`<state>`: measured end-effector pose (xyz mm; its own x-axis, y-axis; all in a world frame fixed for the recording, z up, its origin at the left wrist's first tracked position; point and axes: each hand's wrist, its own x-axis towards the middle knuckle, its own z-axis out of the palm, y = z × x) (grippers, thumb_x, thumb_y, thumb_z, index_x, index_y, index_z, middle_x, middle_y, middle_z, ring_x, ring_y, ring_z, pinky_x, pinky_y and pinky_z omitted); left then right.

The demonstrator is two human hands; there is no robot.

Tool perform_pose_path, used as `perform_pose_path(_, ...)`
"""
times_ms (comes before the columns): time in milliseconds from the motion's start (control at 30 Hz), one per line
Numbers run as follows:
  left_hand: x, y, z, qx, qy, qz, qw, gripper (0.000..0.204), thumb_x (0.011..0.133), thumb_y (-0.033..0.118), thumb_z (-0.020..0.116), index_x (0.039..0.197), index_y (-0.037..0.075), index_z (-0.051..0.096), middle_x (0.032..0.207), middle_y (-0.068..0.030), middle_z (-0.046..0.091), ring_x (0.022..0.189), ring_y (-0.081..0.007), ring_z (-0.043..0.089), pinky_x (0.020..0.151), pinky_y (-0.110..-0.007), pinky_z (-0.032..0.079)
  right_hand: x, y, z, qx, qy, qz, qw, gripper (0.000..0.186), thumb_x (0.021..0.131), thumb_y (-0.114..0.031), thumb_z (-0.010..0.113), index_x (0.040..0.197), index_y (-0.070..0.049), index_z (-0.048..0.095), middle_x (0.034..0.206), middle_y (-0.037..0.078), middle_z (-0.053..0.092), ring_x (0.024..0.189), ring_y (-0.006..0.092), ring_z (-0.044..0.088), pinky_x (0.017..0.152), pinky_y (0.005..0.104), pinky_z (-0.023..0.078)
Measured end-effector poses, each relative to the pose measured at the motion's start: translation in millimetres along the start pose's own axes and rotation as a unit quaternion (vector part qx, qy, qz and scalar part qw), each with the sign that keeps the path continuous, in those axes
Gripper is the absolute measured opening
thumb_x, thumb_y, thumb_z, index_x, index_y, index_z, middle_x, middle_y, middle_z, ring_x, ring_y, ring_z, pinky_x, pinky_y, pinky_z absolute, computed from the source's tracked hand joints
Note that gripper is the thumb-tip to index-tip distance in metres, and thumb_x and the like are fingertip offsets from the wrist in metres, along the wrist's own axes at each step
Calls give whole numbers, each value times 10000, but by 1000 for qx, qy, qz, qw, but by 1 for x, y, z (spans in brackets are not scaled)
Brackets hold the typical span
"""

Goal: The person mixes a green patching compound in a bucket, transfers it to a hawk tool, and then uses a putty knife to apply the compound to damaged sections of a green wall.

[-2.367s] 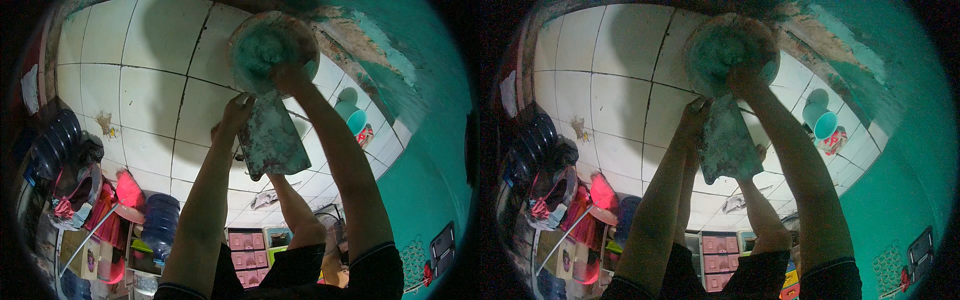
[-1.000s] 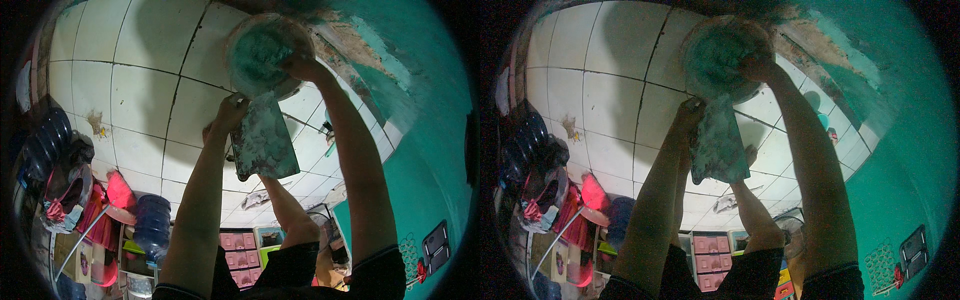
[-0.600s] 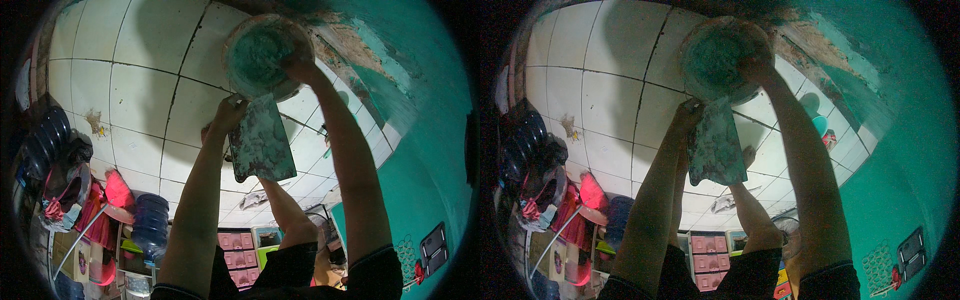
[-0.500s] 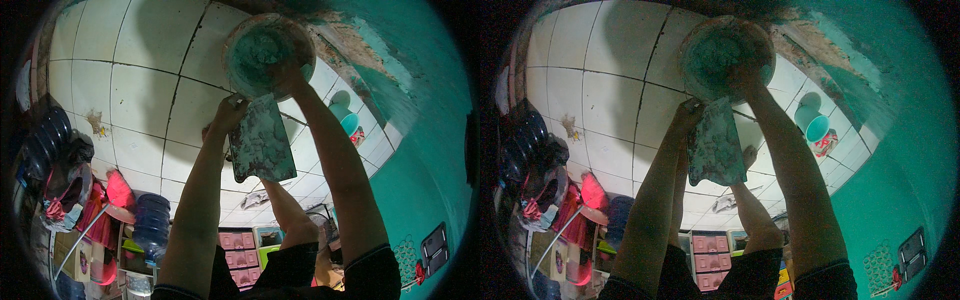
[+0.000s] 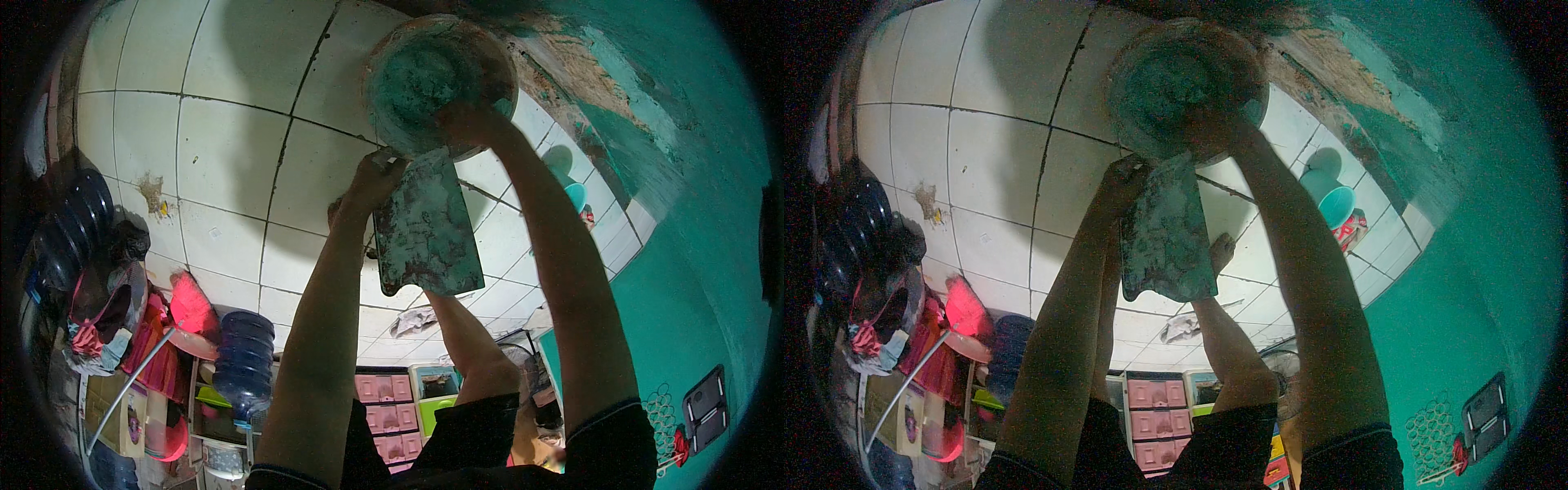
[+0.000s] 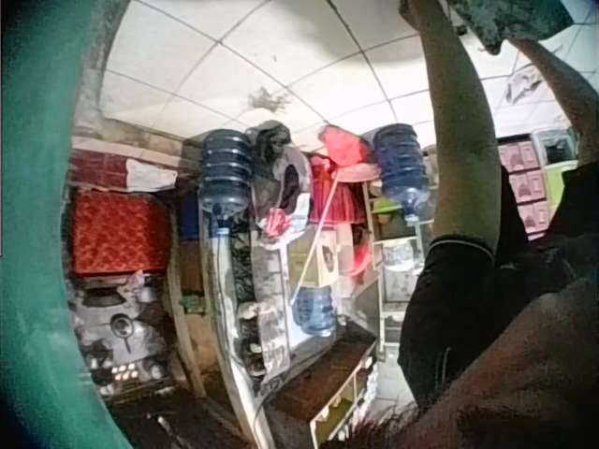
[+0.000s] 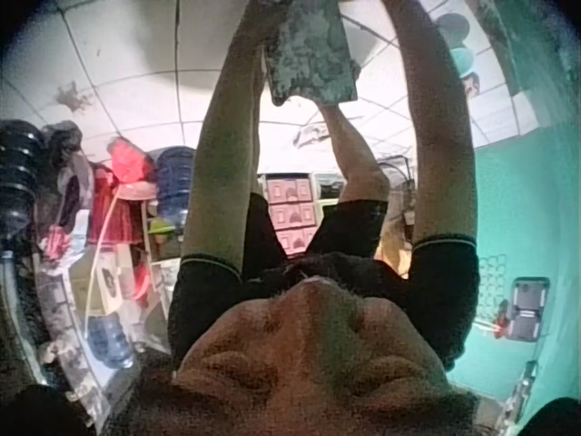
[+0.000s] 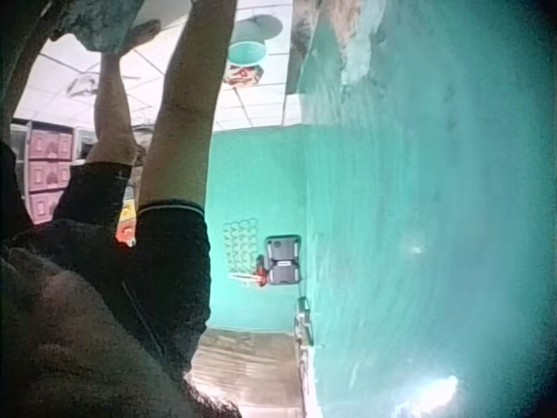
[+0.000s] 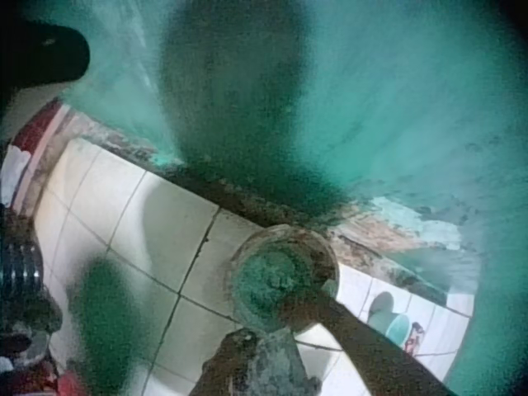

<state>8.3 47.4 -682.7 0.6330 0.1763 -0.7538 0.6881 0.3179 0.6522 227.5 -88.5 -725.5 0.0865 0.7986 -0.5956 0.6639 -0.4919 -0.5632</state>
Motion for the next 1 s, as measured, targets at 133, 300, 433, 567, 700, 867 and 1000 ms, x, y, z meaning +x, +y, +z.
perform_pose_path(133, 1, 0, 1, 5, 5, -7, 1000, 325, 847, 240, 584, 1072, 6, 613, 903, -154, 664, 830, -186, 612, 744, -319, 471, -1, 13, -5, -216, 26, -33, 975, 282, 877, -215, 502, 1137, -170, 602, 1072, 105, 603, 999, 265, 592, 873, 373, 485)
perform_pose_path(300, 2, -5, 1, -11, -3, -19, 1000, 357, 853, 264, 579, 1098, 5, 602, 903, -148, 665, 824, -197, 613, 750, -318, 472, -10, -40, -35, -192, -102, 22, 976, 262, 898, -260, 497, 1101, -166, 633, 1045, 89, 641, 911, 276, 631, 802, 385, 514)
perform_pose_path(433, 2, -2, 4, -29, 0, -35, 999, 359, 860, 267, 568, 1108, 9, 599, 921, -148, 663, 837, -202, 614, 759, -323, 470, -30, -49, -70, -133, -44, 40, 989, 273, 922, -297, 457, 1058, -161, 651, 821, 92, 668, 735, 227, 654, 707, 371, 530)
perform_pose_path(567, -1, -2, 1, 15, 1, -10, 1000, 357, 864, 261, 560, 1112, 7, 598, 968, -163, 657, 863, -212, 615, 772, -334, 471, -28, -43, -67, 24, -22, 116, 993, 289, 919, -284, 444, 1043, -116, 643, 704, 99, 627, 596, 181, 612, 570, 344, 512)
perform_pose_path(700, -1, -8, 0, -4, -4, -14, 1000, 348, 865, 275, 565, 1083, 8, 617, 981, -161, 658, 860, -220, 616, 781, -338, 471, -25, -47, -55, 189, -25, 207, 960, 285, 914, -282, 472, 1048, -83, 625, 627, 67, 566, 483, 139, 501, 436, 290, 405)
perform_pose_path(867, -43, 17, -11, 4, 47, -153, 987, 329, 863, 303, 592, 981, 1, 647, 866, -136, 666, 780, -188, 614, 721, -325, 476, -53, -60, -65, 429, 13, 353, 831, 298, 910, -326, 519, 1074, -89, 597, 566, -12, 453, 439, 68, 360, 388, 225, 264)
perform_pose_path(1000, -98, 69, -41, 93, 15, -71, 993, 302, 864, 282, 597, 921, -13, 632, 759, -84, 631, 709, -137, 565, 661, -292, 463, -80, -65, -72, 472, 49, 338, 812, 301, 917, -347, 530, 1025, -72, 586, 574, -27, 442, 445, 51, 350, 387, 211, 242)
